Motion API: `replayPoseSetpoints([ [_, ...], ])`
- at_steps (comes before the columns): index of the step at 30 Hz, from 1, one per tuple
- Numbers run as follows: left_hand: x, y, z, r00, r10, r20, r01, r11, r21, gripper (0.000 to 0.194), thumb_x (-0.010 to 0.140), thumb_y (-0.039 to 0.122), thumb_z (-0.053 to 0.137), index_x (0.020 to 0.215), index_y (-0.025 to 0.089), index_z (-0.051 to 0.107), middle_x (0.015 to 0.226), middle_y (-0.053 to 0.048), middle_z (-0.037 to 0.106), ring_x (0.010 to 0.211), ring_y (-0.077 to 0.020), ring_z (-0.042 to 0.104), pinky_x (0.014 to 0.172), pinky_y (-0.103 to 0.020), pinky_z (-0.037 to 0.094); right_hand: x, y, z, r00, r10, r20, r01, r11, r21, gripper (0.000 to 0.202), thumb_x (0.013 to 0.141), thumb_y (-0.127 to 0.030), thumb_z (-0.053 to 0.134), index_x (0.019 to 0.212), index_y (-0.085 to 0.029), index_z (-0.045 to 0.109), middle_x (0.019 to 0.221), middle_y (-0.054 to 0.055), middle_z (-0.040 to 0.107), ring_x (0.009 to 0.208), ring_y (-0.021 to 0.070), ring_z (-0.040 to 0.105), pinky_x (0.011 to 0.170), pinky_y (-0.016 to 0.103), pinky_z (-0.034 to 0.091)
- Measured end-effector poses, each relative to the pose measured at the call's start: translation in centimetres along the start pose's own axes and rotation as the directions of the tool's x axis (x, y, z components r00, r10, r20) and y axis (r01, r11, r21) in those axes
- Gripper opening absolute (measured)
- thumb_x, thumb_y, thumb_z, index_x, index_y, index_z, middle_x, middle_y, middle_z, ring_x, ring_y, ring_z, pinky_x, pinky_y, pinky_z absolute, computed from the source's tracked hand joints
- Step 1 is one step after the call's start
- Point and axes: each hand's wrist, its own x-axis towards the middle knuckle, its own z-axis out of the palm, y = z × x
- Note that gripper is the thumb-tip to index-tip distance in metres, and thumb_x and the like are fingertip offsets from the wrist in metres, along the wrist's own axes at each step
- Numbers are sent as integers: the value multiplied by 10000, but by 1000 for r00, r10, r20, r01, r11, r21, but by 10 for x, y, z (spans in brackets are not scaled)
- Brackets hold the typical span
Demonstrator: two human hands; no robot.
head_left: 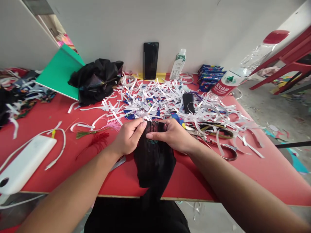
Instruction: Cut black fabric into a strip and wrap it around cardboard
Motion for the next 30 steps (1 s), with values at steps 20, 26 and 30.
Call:
replayPoseSetpoints([
  [20,-4,-7,1,981,117,-158,-97,987,128,397,1067,414,574,728,238,463,612,49,391,546,-141,352,591,-332,290,1,5,5,997,-68,-24,64,990,-123,481,685,-581,949,829,-178,730,747,4,678,640,146,574,590,291,497],
  [26,-5,-6,4,989,-1,-148,-5,999,-45,492,1092,606,440,774,234,485,650,34,431,588,-148,415,556,-300,327,3,10,10,994,-99,-49,91,985,-144,487,671,-594,946,779,-186,702,687,-19,629,611,139,531,558,278,442],
  [30,-5,-6,5,992,-70,-109,56,990,-128,529,1058,571,553,676,229,423,611,41,379,566,-134,345,534,-302,287,3,8,10,984,-138,-114,101,954,-284,447,688,-561,931,739,-183,697,651,-29,607,605,132,500,550,276,396],
])
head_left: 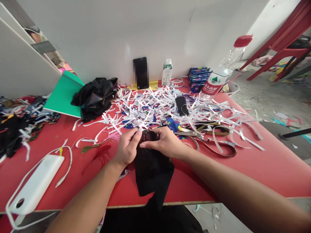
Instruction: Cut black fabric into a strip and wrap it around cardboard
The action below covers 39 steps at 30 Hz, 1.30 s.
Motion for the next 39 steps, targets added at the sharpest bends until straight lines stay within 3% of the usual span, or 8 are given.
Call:
replayPoseSetpoints([
  [4,2,-3,-2,997,-41,-68,37,998,-57,556,1052,554,556,647,233,350,609,44,311,574,-136,285,542,-315,256,4,-1,-5,979,-114,-172,113,993,-14,382,712,-520,915,826,-196,747,818,11,735,760,175,626,720,311,486],
  [12,4,-1,-1,995,-82,-48,79,994,-69,557,1033,582,573,645,239,370,609,48,311,577,-138,273,549,-326,248,6,1,-8,968,-131,-212,125,991,-42,365,743,-543,903,755,-205,766,757,27,767,696,187,663,672,324,501],
  [17,5,-3,-1,994,-103,-39,101,994,-50,533,1033,583,571,661,235,416,617,49,344,587,-139,305,560,-323,261,1,-1,-7,904,-344,-254,276,923,-267,133,858,-268,852,765,-228,767,785,6,789,740,183,712,730,309,527],
  [21,7,-4,-1,993,-112,-47,111,993,-41,525,1032,583,576,666,230,442,623,47,360,594,-139,313,562,-321,267,-1,-1,-6,842,-484,-239,365,837,-408,140,896,-175,832,794,-229,752,818,8,790,771,183,729,760,300,544],
  [28,1,-5,1,992,-115,-49,111,991,-77,555,1023,652,555,669,248,412,645,32,356,611,-159,342,581,-327,339,-3,3,-4,820,-541,-186,437,803,-406,136,935,-192,813,855,-234,711,873,5,794,806,181,753,769,299,562],
  [32,0,-5,1,990,-134,-35,131,988,-77,528,1022,698,515,742,249,508,701,8,438,669,-185,430,635,-337,413,-4,7,-3,800,-576,-166,475,778,-411,116,960,-198,782,885,-234,702,880,16,794,812,188,766,752,300,582],
  [36,5,-2,1,985,-172,17,172,984,-44,530,1018,653,559,701,237,472,653,32,406,619,-156,369,585,-310,354,-3,9,-5,702,-708,-77,569,622,-537,105,1017,-193,692,917,-225,696,986,75,786,920,216,766,829,340,623],
  [39,9,-2,1,982,-185,29,186,982,-20,525,1024,626,550,690,229,468,642,39,413,618,-149,359,587,-302,331,-3,8,-8,683,-730,11,571,525,-631,156,1059,-217,619,930,-231,707,1108,122,797,1005,244,772,907,395,639],
])
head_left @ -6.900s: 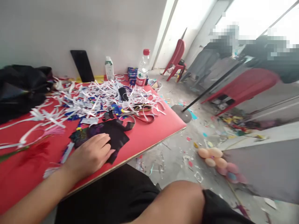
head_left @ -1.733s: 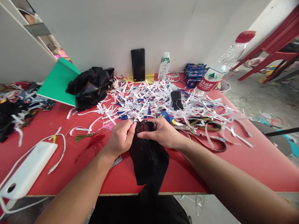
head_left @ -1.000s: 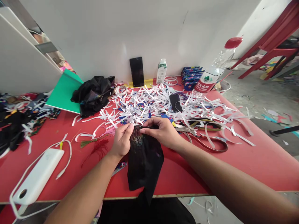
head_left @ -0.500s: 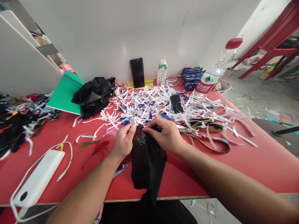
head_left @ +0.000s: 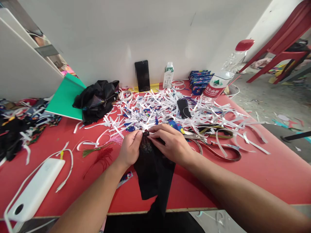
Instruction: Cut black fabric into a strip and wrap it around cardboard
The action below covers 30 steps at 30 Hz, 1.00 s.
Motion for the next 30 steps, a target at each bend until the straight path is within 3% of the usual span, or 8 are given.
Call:
replayPoseSetpoints([
  [4,3,-3,0,1000,-11,3,11,1000,18,509,1028,607,528,694,226,482,648,36,432,634,-154,377,596,-303,316,1,-1,-2,995,20,94,-22,1000,21,179,1063,-238,588,932,-244,710,1192,135,819,1064,274,789,981,460,634],
  [7,3,-4,1,1000,-14,16,14,1000,22,504,1031,607,519,701,227,485,644,38,435,630,-156,388,597,-305,314,0,-3,1,984,165,64,-173,976,135,116,1025,-250,646,923,-254,701,1189,106,835,1067,274,805,964,443,638],
  [10,0,-4,1,999,-3,34,2,1000,18,489,1046,592,507,719,230,482,648,40,440,626,-155,394,602,-306,317,0,-6,5,914,405,8,-392,881,267,92,971,-284,718,884,-254,712,1077,68,857,987,256,823,901,399,644],
  [13,-3,-3,2,999,22,46,-22,1000,8,469,1064,570,494,741,230,487,666,39,441,633,-156,394,611,-308,324,3,-8,8,848,529,3,-497,795,349,124,919,-324,760,825,-247,733,983,59,860,930,255,824,878,398,638],
  [25,-13,-3,5,997,68,-35,-70,996,-47,515,1078,616,461,727,239,458,684,25,429,641,-164,373,613,-312,344,5,-20,12,812,582,-51,-490,726,483,162,864,-333,784,744,-245,719,916,77,853,849,248,810,804,381,641],
  [30,-13,-1,5,997,-21,75,32,990,-141,440,973,618,661,812,214,592,711,23,486,644,-151,429,589,-281,379,4,-18,13,793,608,-36,-525,712,465,181,866,-367,787,747,-250,716,912,75,850,851,253,804,806,392,629],
])
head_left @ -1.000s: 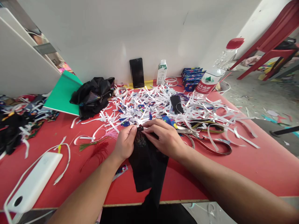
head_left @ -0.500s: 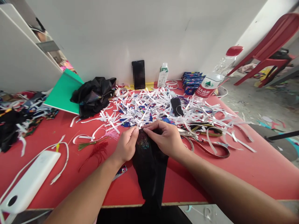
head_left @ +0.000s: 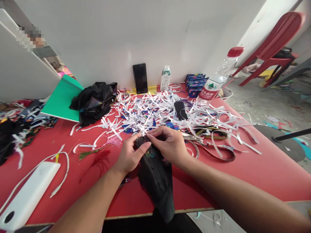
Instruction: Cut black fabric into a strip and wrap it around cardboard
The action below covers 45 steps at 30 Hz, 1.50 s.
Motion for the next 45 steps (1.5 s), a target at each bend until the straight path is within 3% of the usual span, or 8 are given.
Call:
replayPoseSetpoints([
  [3,0,0,1,998,-54,-12,53,996,-69,423,942,585,712,790,199,629,696,18,503,639,-147,432,583,-279,371,-1,1,1,1000,22,11,-23,998,50,190,853,-368,799,742,-246,705,910,77,844,851,248,799,799,385,625],
  [12,2,-1,0,995,20,-100,-25,998,-49,468,998,585,642,751,188,664,693,2,531,675,-165,446,633,-308,386,7,3,0,973,187,135,-218,938,271,358,768,-513,895,861,-235,689,880,48,800,834,206,765,811,343,623],
  [16,7,0,-1,992,-12,-125,0,995,-99,508,945,630,701,705,188,635,669,9,537,655,-152,452,609,-293,391,8,5,-1,941,224,254,-274,944,184,480,656,-534,966,924,-221,718,879,22,767,814,194,725,769,320,601],
  [20,11,2,0,996,-52,-66,40,986,-165,513,897,684,732,802,182,687,688,-2,630,636,-156,558,611,-285,475,9,5,-4,932,295,208,-318,945,82,419,673,-513,945,794,-219,673,739,-3,704,653,170,638,584,287,520],
  [26,13,-2,0,971,-232,52,236,923,-305,476,764,494,933,1055,147,786,840,-67,808,749,-238,757,752,-353,608,18,2,-13,891,385,242,-442,858,262,451,664,-569,949,759,-204,702,708,-8,721,595,146,645,566,268,532],
  [31,15,-7,-4,979,-197,51,199,880,-430,403,859,436,867,1142,161,786,1001,-95,843,869,-269,800,799,-371,631,19,-1,-18,823,469,320,-549,802,235,490,535,-419,1051,852,-206,745,788,7,796,671,193,737,635,296,618],
  [38,14,-8,-5,982,-177,58,185,889,-418,381,853,421,881,1099,142,801,982,-113,848,849,-271,810,765,-360,646,19,-1,-22,812,481,330,-572,770,283,428,612,-409,1016,861,-186,749,768,31,802,622,185,739,576,281,604],
  [45,11,-3,-5,977,-196,83,212,861,-463,369,819,413,904,1072,160,815,899,-83,842,780,-260,804,766,-365,646,18,-2,-19,784,501,365,-606,746,276,511,532,-418,1055,869,-185,750,773,19,788,673,188,735,640,297,607],
])
